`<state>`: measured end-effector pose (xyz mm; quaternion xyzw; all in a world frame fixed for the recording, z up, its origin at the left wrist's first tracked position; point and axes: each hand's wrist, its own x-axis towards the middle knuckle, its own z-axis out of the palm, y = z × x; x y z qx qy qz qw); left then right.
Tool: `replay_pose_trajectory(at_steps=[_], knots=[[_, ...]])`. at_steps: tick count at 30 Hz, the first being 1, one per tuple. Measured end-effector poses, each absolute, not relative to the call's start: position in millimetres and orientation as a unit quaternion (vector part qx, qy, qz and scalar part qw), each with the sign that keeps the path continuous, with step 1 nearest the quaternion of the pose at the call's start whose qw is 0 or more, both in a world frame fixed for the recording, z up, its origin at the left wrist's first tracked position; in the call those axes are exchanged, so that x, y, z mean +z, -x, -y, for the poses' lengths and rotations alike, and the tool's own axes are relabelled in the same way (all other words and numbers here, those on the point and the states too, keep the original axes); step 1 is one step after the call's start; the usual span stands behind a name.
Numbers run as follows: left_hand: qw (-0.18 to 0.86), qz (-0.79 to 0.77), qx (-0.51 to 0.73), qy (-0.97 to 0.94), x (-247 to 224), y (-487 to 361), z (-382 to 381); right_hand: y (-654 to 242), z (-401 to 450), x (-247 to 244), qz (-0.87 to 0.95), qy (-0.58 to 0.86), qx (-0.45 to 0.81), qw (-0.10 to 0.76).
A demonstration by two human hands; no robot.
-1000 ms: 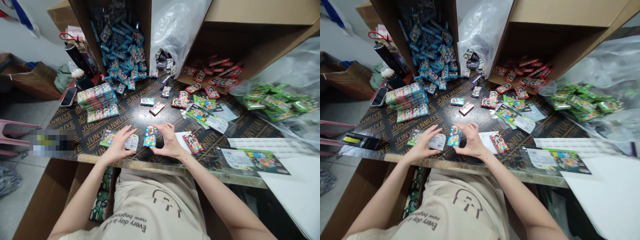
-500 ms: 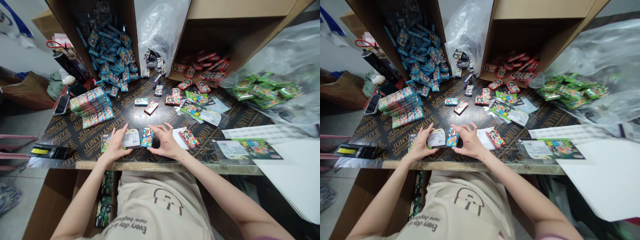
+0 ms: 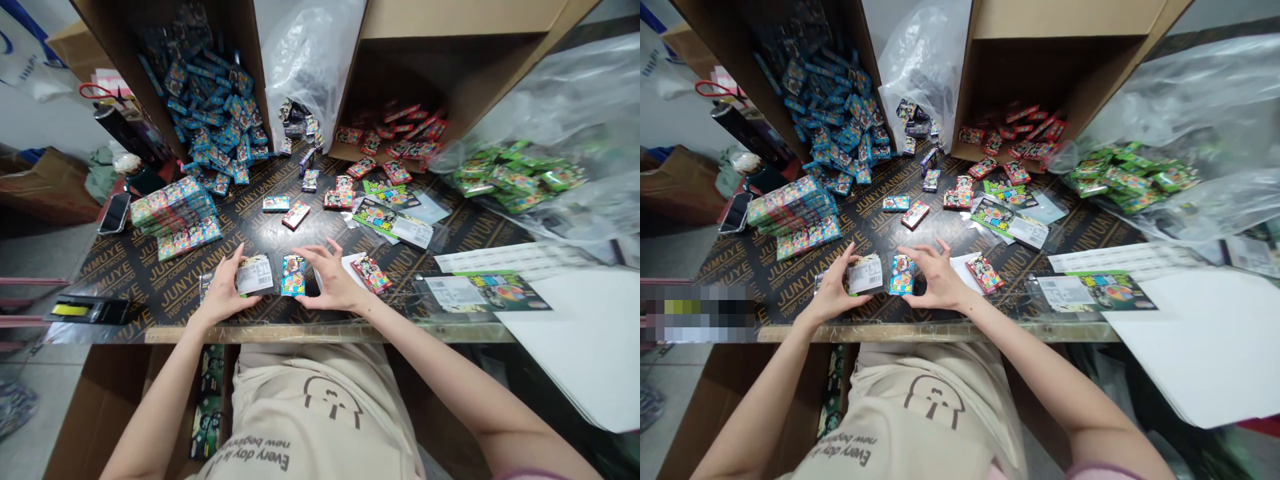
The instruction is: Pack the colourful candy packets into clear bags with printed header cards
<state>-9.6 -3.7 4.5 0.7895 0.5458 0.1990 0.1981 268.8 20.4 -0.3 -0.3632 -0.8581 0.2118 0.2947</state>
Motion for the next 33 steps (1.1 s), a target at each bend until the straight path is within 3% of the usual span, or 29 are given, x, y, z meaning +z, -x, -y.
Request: replay_pose_trajectory(at_steps=[9,19,25,31,33], knots=[[0.215,-0.471,0.175,-0.837,11.8,5.7,5.2,-274.7,-32.5,11.0,0.894,0.304,0.266,0.193],[0.231,-0.483,0.223,-0.814,4.6,-9.6,10.6,-267.4,-24.1,7.6,0.887,0.319,0.228,0.245],[0.216,-0.516,0.271,-0.783,-0.3,-12.0,1.0,-268.2,-22.5,4.7,0.824,0.401,0.169,0.362],[0.225,-0.513,0.277,-0.781,-7.8,-20.1,-18.5,-255.6,-27.3,1.9,0.873,0.338,0.219,0.276],[0.218,-0.521,0.258,-0.784,-15.2,-22.8,-27.4,-256.6,-53.1,2.5,0.863,0.37,0.188,0.289]])
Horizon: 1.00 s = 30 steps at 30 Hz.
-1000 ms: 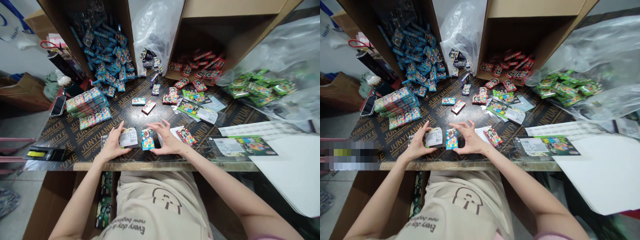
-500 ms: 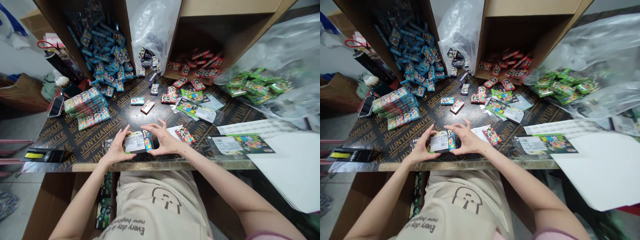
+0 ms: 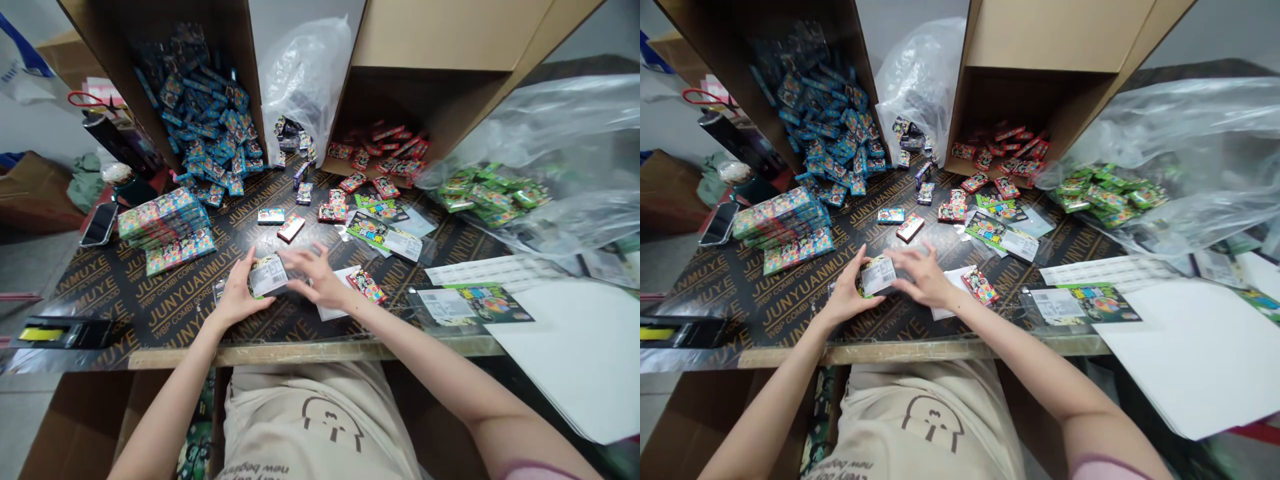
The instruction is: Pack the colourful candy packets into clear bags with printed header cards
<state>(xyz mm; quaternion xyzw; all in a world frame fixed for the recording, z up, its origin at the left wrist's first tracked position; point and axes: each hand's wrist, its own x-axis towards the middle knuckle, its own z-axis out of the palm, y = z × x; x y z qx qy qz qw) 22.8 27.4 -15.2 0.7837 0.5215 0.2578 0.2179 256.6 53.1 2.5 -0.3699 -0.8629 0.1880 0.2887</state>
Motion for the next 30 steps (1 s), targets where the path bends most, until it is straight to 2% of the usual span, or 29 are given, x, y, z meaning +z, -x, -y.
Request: replay_pose_trajectory(at_steps=[3,7,10,15,17,20,22,26,28,30], knots=[[0.195,-0.52,0.193,-0.809,-29.2,-24.9,-38.7,-265.0,-124.5,2.3,0.803,0.5,0.096,0.31],[0.175,-0.497,0.142,-0.838,-41.9,-22.8,-45.1,-280.3,-231.6,-6.4,0.788,0.595,0.07,0.144],[0.184,-0.487,0.137,-0.842,-43.6,-19.4,-45.9,-284.8,-273.2,-17.2,0.802,0.591,0.084,0.039],[0.19,-0.485,0.133,-0.843,-41.4,-17.5,-45.6,-284.1,-267.1,-16.1,0.84,0.538,0.072,0.007],[0.195,-0.483,0.133,-0.843,-40.8,-17.4,-45.3,-286.7,-254.6,-6.5,0.836,0.545,0.053,0.037],[0.199,-0.479,0.139,-0.843,-39.8,-15.8,-44.1,-290.4,-229.5,5.3,0.798,0.566,0.047,0.203],[0.201,-0.481,0.135,-0.842,-37.8,-13.1,-42.7,-288.5,-204.9,3.4,0.785,0.54,0.116,0.281],[0.194,-0.502,0.1,-0.837,-28.5,-4.6,-37.0,-276.8,-143.4,-23.2,0.794,0.477,0.304,0.225],[0.179,-0.51,0.078,-0.838,-22.9,-0.1,-31.9,-274.3,-117.5,-35.8,0.788,0.481,0.313,0.224],[0.161,-0.515,0.058,-0.84,-19.1,3.5,-25.6,-276.9,-99.7,-41.5,0.793,0.488,0.268,0.247]])
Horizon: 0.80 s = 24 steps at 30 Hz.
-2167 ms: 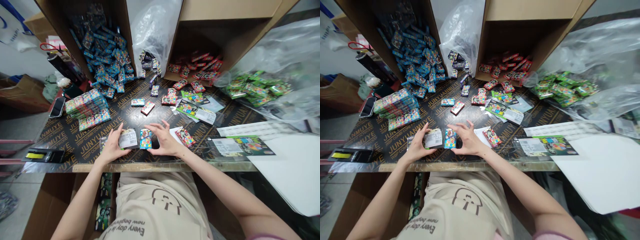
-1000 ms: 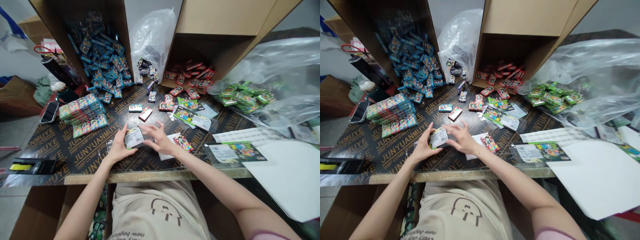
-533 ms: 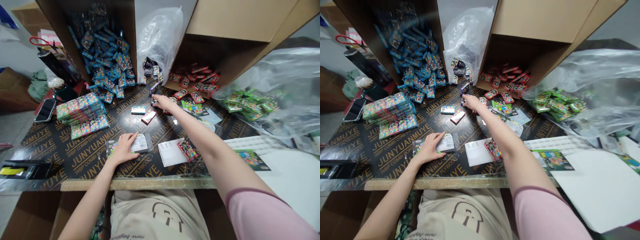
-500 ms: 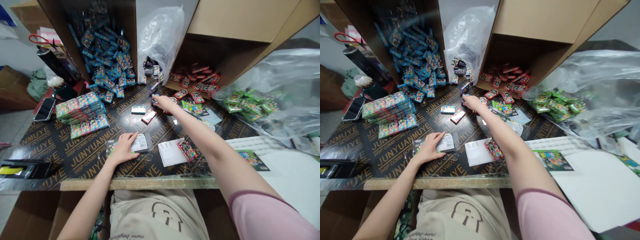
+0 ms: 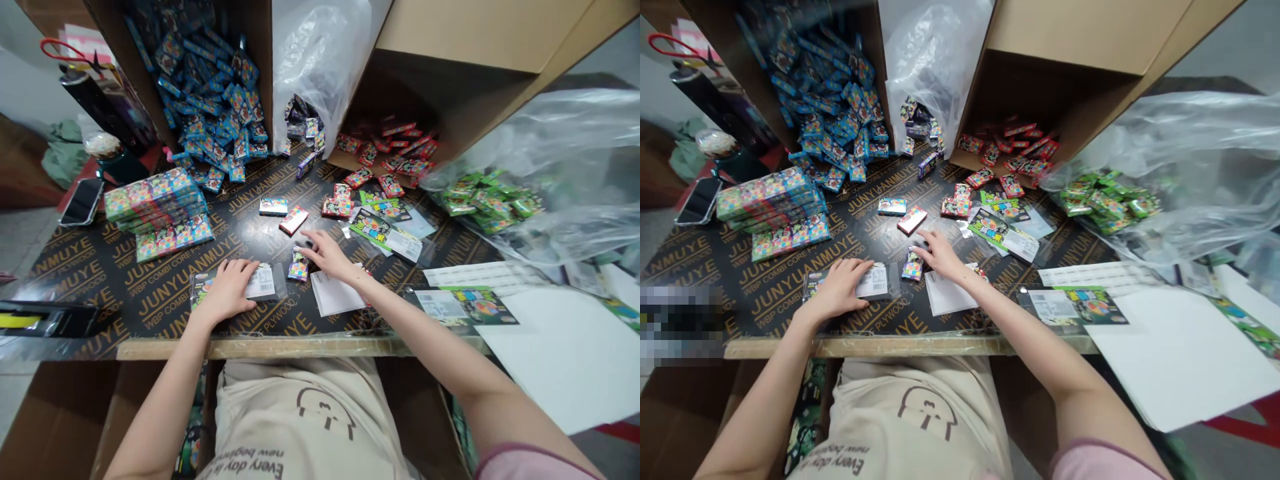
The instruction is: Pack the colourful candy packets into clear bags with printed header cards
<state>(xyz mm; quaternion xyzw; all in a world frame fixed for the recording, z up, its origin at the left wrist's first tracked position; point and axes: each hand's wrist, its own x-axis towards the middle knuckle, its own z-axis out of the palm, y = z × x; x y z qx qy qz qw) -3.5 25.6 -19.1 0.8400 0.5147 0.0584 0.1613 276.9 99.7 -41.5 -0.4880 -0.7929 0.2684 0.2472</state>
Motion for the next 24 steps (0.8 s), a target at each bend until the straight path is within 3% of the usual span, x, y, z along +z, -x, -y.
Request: replay_pose_trajectory(at_steps=[6,12,18,24], knots=[[0.123,-0.543,0.063,-0.829,-19.5,3.0,-9.2,-284.3,-73.3,-39.3,0.865,0.431,0.184,0.182],[0.089,-0.567,0.1,-0.813,-14.7,0.1,-2.1,-268.6,-55.6,-18.3,0.85,0.382,0.192,0.308],[0.128,-0.535,0.159,-0.819,-3.2,-2.3,0.1,-260.2,-34.0,6.7,0.899,0.344,0.168,0.213],[0.178,-0.521,0.192,-0.813,1.1,-6.6,-0.1,-262.6,-29.4,9.1,0.9,0.308,0.217,0.219]])
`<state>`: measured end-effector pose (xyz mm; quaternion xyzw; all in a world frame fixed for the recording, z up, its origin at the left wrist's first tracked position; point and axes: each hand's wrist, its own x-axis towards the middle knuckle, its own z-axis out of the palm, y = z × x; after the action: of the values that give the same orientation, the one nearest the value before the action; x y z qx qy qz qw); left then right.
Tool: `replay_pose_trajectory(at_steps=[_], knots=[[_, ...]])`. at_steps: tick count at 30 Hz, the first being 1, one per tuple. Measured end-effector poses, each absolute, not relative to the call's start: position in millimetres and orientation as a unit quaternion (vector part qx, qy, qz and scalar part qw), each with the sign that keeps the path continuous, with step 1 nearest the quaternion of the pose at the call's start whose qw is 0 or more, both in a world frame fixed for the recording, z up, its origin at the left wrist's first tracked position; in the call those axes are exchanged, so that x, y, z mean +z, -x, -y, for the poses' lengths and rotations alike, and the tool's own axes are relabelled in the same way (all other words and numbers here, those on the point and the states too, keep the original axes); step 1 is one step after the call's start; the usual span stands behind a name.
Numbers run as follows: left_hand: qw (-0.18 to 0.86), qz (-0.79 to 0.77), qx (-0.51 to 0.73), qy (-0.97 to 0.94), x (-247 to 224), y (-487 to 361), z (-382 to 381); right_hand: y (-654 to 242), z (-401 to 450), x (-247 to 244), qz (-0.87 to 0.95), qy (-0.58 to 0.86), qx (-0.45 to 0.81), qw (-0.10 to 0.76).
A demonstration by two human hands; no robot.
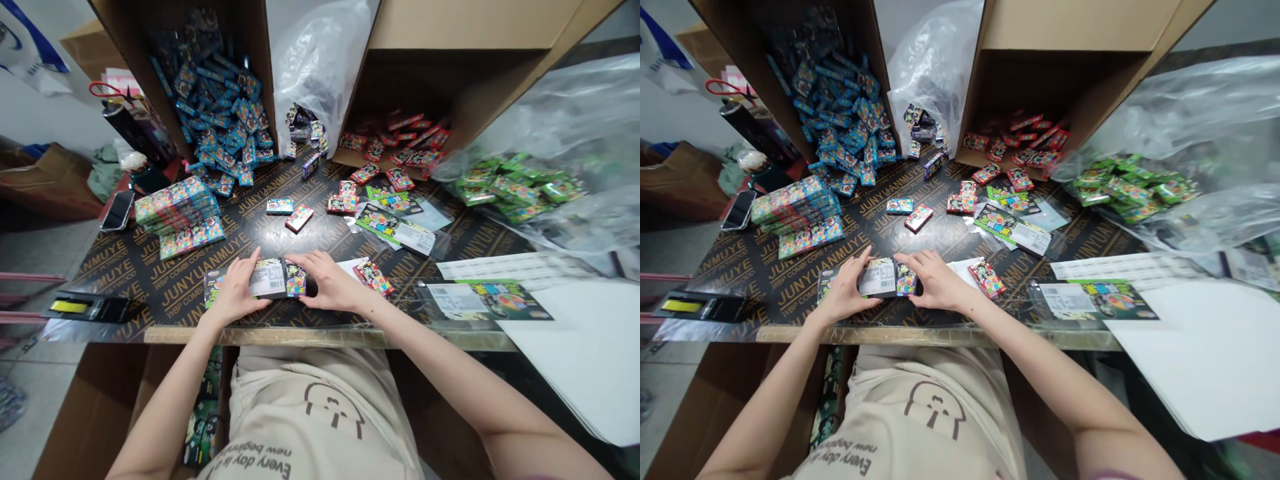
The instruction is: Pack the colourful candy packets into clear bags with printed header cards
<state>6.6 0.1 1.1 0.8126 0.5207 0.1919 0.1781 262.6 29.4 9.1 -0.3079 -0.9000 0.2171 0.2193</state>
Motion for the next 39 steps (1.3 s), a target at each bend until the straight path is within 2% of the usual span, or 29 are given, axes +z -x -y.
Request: replay_pose_trajectory(at_steps=[7,14,20,27,34,39], knots=[[0.219,-0.515,0.199,-0.804,6.1,-9.2,4.6,-270.8,-36.9,18.2,0.904,0.285,0.254,0.193],[0.221,-0.539,0.218,-0.783,1.5,-2.6,1.8,-270.2,-36.9,25.3,0.9,0.316,0.225,0.2],[0.218,-0.479,0.199,-0.826,8.0,-3.6,4.9,-271.8,-38.0,35.3,0.904,0.276,0.296,0.138],[0.188,-0.46,0.203,-0.844,2.9,-5.9,6.2,-261.0,-26.8,32.9,0.91,0.289,0.257,0.146],[0.193,-0.463,0.227,-0.835,2.2,-1.0,8.4,-264.1,-28.2,21.4,0.883,0.303,0.28,0.223],[0.163,-0.446,0.227,-0.85,-2.0,0.5,8.8,-258.3,-22.9,27.4,0.91,0.306,0.223,0.171]])
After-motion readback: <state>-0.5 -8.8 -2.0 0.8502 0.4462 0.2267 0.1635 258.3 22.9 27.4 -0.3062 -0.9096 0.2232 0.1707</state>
